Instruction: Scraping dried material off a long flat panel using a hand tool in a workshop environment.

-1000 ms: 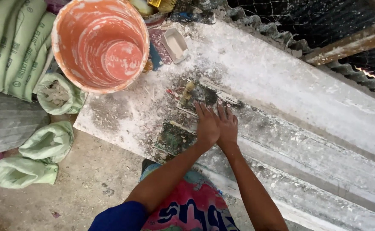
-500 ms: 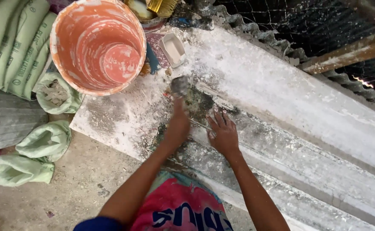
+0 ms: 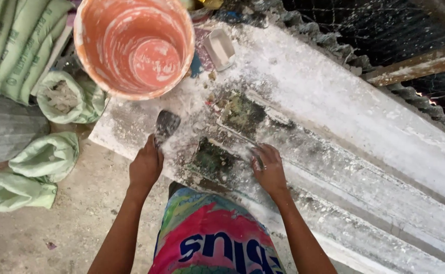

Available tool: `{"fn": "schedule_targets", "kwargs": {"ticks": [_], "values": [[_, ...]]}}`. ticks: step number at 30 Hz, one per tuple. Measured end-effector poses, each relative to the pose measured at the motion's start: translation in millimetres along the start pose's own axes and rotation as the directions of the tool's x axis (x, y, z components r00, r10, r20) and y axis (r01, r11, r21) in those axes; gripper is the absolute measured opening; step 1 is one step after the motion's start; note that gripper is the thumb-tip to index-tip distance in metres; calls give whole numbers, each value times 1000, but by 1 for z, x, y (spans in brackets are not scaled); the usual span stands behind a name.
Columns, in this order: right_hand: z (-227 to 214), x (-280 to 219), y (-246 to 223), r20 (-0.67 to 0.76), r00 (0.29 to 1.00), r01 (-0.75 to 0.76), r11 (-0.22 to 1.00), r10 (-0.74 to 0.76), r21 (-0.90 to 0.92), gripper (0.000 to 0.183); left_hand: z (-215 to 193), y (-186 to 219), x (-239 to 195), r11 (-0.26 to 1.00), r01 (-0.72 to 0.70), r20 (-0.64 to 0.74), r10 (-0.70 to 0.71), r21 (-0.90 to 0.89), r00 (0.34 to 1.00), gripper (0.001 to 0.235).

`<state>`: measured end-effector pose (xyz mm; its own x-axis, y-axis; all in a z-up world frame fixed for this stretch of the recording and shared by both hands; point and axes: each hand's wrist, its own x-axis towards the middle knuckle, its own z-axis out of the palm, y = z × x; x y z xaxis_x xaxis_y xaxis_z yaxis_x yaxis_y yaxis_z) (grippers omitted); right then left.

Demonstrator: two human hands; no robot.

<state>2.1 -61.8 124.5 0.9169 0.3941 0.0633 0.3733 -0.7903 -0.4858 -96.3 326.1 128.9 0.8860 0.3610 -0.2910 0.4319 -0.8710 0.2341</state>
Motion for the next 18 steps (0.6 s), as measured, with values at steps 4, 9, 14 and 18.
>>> {"fn": "schedule_targets", "kwargs": {"ticks": [4,9,14,18], "values": [[11,-18,-23,31,999,-36,999,35,19,35,10,-10,18,979,-156,-230,183,128,956,54],[13,-25,-38,72,987,-143,990,143,1,34,3,-18,49,970,-76,-435,173,231,884,48],[15,-19,-51,56,980,-186,981,189,-61,34,59,-6,85,909,-335,-502,417,249,758,28],[28,-1,-58,55,981,-181,982,184,-47,37,102,49,83,731,-677,-352,658,84,666,23]]}}
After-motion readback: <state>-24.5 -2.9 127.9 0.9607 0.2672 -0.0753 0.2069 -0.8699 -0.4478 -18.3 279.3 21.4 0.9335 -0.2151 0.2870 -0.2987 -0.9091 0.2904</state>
